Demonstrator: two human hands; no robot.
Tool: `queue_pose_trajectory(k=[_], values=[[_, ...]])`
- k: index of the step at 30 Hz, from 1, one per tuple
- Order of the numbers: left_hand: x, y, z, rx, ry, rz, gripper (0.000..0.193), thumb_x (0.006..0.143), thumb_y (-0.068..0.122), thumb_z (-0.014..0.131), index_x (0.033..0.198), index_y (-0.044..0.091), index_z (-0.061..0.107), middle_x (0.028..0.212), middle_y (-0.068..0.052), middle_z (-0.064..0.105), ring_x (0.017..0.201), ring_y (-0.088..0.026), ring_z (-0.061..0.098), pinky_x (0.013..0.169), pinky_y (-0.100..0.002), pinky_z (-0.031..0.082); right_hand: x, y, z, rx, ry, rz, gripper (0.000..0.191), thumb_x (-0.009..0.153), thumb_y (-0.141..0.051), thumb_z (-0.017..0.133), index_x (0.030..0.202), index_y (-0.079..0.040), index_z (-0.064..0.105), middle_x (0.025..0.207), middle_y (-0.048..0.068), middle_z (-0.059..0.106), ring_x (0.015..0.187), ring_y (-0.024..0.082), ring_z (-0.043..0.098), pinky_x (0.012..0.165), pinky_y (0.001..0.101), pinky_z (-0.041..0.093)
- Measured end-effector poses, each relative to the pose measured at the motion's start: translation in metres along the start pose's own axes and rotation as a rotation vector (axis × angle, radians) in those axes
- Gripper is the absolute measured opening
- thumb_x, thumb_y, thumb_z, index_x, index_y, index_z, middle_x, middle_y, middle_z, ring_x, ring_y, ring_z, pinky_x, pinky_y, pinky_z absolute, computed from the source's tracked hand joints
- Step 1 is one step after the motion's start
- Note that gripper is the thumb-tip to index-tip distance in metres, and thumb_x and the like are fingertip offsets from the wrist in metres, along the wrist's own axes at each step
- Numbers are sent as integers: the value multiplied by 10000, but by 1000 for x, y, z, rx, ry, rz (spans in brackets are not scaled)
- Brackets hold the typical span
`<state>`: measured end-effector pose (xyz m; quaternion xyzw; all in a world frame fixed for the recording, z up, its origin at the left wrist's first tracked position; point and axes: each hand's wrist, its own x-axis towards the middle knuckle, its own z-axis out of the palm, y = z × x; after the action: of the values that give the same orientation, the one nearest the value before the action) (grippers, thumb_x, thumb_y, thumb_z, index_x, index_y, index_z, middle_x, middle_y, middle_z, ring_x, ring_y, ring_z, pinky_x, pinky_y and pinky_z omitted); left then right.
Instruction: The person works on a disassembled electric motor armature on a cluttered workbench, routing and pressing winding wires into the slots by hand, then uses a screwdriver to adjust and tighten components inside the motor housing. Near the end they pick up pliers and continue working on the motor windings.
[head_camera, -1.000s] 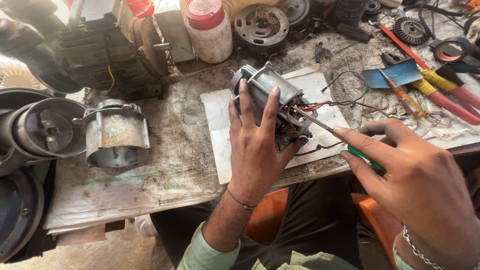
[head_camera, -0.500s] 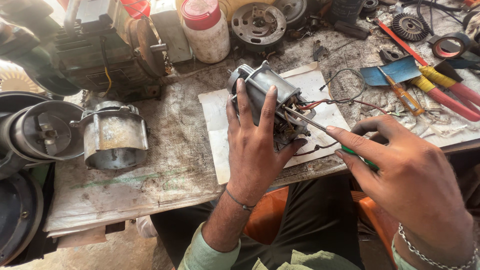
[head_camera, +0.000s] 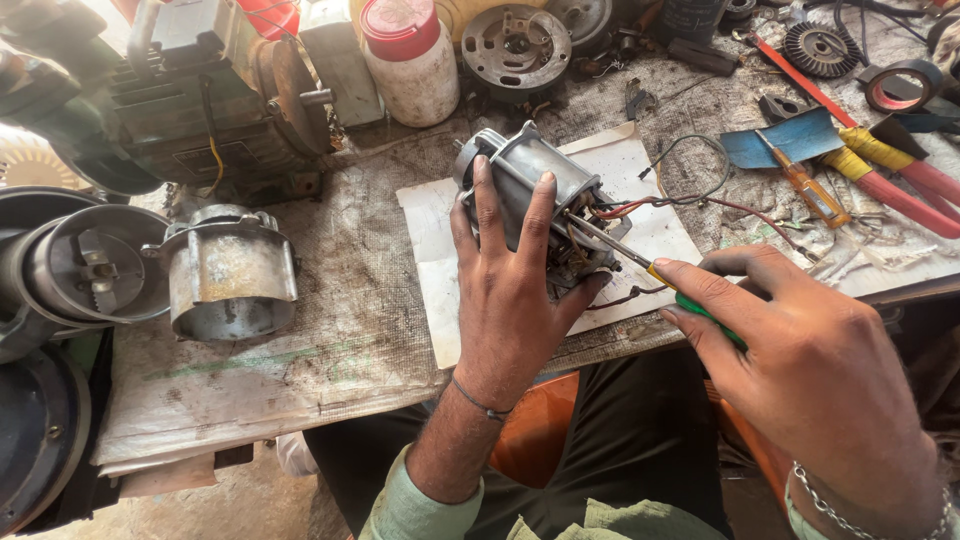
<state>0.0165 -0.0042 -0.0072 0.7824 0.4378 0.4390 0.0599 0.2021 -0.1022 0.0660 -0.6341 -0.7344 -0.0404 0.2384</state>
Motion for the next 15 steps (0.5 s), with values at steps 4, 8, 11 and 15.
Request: queue_pose_trajectory(k=[4, 8, 11, 15], values=[[1, -2, 1, -33, 9, 38, 1064, 668, 336, 954, 1548, 158, 382, 1649, -330, 202, 1470, -569, 355, 1207, -716, 270, 0, -1, 0, -19, 13, -21, 391, 844, -195, 771, 1234, -168, 761, 1045, 68, 702, 678, 229, 670, 616, 360, 528], [0, -3, 2, -62, 18, 82, 908, 675, 300, 951, 1436, 186, 469, 1654, -261, 271, 1477, -513, 414, 1227, -765, 234, -1, -2, 1, -62, 38, -18, 384, 847, -199, 776, 1231, -179, 771, 1040, 56, 708, 691, 245, 670, 618, 377, 524], [-1, -4, 3, -73, 28, 93, 814, 680, 279, 950, 1352, 178, 503, 1645, -237, 307, 1463, -510, 424, 1229, -774, 225, -1, -2, 1, -43, 49, -11, 374, 844, -191, 780, 1216, -161, 769, 1039, 61, 713, 723, 252, 685, 632, 376, 532], [0, -4, 4, -91, 18, 93, 790, 679, 252, 944, 1335, 172, 510, 1637, -241, 322, 1433, -458, 488, 1234, -792, 195, 0, -4, 1, -10, 86, -26, 357, 829, -168, 792, 1183, -124, 763, 1033, 74, 716, 767, 260, 702, 661, 370, 550]])
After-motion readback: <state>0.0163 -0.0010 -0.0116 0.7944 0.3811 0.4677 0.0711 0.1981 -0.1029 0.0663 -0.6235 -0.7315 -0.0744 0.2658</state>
